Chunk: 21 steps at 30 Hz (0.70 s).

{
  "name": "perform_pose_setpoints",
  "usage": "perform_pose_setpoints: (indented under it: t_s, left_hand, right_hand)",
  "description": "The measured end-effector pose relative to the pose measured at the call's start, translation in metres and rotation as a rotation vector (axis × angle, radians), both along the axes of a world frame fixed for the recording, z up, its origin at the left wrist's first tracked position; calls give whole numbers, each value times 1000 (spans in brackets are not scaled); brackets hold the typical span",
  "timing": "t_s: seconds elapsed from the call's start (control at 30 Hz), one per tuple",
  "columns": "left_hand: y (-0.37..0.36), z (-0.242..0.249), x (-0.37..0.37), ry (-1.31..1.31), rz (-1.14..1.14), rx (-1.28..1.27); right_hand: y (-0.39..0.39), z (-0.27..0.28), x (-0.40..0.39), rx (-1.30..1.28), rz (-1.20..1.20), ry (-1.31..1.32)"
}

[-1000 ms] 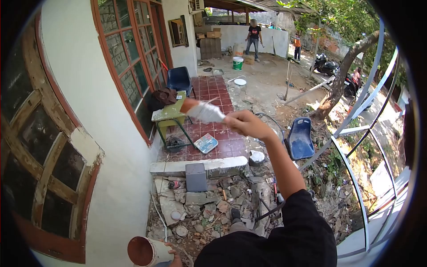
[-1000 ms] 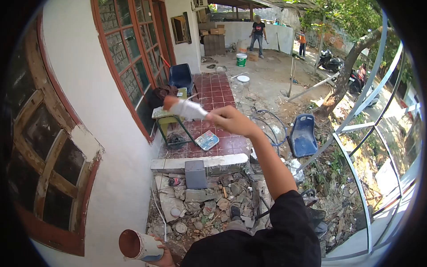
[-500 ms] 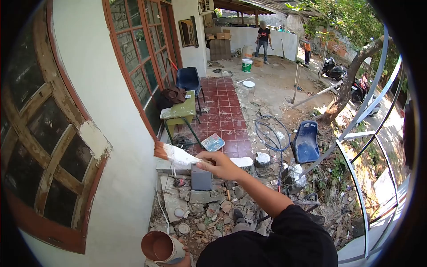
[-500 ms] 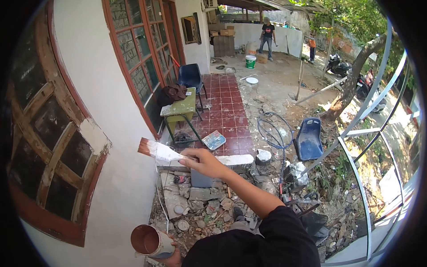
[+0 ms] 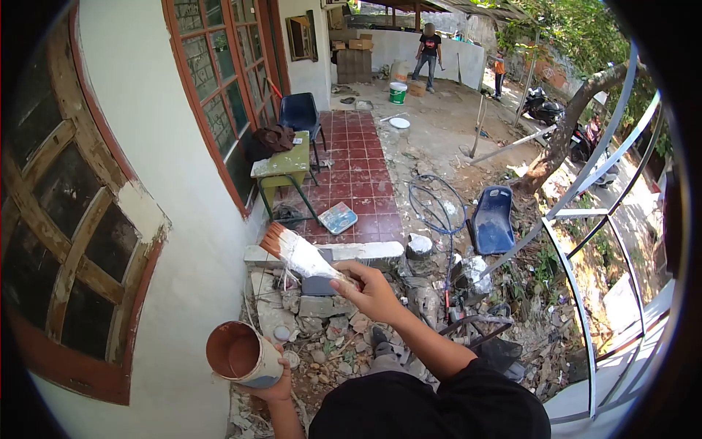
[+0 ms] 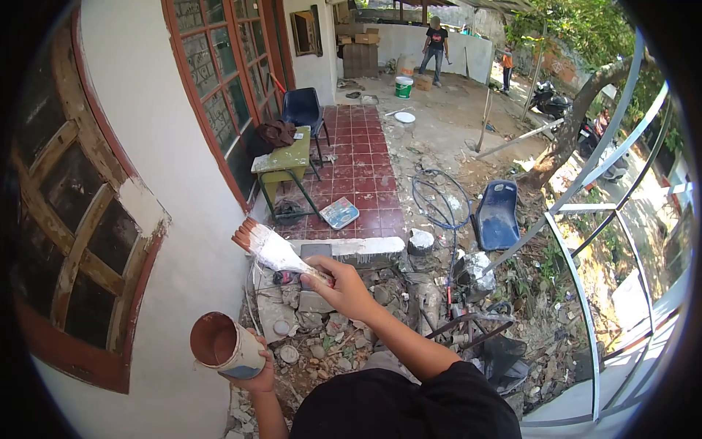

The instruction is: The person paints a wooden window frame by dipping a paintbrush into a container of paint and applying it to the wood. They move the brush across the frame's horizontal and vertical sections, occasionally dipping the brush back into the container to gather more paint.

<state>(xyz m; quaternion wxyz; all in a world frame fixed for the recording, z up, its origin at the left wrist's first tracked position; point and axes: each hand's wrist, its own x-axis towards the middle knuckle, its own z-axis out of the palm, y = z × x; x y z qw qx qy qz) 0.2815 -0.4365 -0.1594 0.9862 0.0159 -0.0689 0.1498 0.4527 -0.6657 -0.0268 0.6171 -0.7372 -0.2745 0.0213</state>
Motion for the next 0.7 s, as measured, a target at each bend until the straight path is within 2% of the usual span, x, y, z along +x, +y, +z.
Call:
perform_pose_setpoints:
  t_s: [0.1,0.17,0.23,0.3,0.33,0.4,0.5,0.53,0.57,0.6,0.63,0.7]
  left_hand:
    - [-6,-5,7,-46,-22,-2]
    - [-10,-13,3,-75,-24,8]
    - [-15,-18,-8,-34,-73,-66]
    - [-18,-25,-22,0,-66,-84]
    - [-17,-30,-28,16,-72,-55]
    - [-22,-32,-44,107,-39,-67]
    - [-18,-41,-60,136,-8,-106]
    - [-10,-44,-69,190,32,-61]
    - [-4,-35,-73,162,6,-122]
    - [5,-32,-82,176,34,-44]
    - [13,-27,-81,166,56,36]
    - [27,-20,-83,172,82,38]
  right_hand:
    - [-17,-8,-2,43,-75,-45]
    - [-31,-11,-1,187,-195,-72]
    - [-54,-7,-2,169,-246,-16]
    - [-72,-11,3,563,-236,336]
    - [-74,-14,5,570,-234,329]
    - [-80,-19,8,860,-294,496]
    - [-101,-8,29,702,-280,544]
    - [-113,-1,49,632,-297,466]
    - [-125,6,71,566,-321,403]
    - [-135,31,90,537,-334,325]
    - [-151,48,111,541,-337,270]
    - [-176,88,135,654,-274,278]
